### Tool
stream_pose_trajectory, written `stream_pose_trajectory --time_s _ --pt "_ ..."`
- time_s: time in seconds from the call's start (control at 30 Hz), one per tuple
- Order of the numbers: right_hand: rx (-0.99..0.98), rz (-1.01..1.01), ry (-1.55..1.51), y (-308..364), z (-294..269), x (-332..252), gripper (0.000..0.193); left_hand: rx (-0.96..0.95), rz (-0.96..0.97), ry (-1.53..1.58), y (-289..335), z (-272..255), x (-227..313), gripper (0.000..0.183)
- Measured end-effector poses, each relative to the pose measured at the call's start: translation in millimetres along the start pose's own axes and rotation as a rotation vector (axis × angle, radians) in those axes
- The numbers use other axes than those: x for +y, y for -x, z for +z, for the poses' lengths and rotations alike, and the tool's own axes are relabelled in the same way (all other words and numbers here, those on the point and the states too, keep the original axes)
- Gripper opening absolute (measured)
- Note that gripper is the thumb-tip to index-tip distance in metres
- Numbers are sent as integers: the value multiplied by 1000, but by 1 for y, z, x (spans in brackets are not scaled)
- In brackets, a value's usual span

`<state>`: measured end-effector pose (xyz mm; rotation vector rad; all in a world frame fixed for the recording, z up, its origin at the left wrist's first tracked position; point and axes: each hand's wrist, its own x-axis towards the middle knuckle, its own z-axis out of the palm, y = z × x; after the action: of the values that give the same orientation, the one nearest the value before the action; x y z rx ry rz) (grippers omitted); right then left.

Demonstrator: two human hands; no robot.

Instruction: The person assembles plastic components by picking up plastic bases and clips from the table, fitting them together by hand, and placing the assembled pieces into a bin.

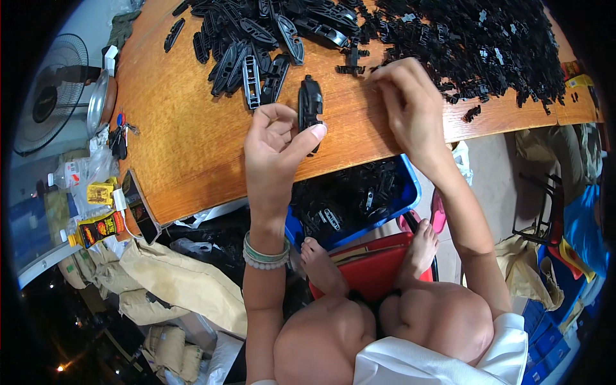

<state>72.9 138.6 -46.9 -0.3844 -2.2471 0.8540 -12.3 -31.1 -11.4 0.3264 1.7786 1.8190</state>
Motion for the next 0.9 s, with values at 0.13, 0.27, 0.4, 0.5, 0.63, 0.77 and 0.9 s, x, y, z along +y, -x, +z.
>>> stream_pose_trajectory --time_s 0.13,0.27,0.4,0.5,0.63,0.77,0.9 --pt "-27 -110 176 -2 -1 -2 16 -57 53 111 0 0 -1 37" --pt "14 -130 282 1 -2 -1 19 -70 92 62 4 -6 -9 36" --pt "-4 -139 246 2 -5 -4 17 -52 163 -18 5 -2 -13 32" --pt "-11 179 -228 9 -14 -24 16 -78 111 -61 7 -2 -16 26" --pt "-141 372 -700 19 -16 -45 16 -119 114 -65 11 7 -13 24" --pt "-154 519 -941 23 -14 -47 11 -153 90 -27 15 11 -12 23" --pt "-185 71 -419 22 -17 -38 14 -176 73 12 18 13 -5 24"
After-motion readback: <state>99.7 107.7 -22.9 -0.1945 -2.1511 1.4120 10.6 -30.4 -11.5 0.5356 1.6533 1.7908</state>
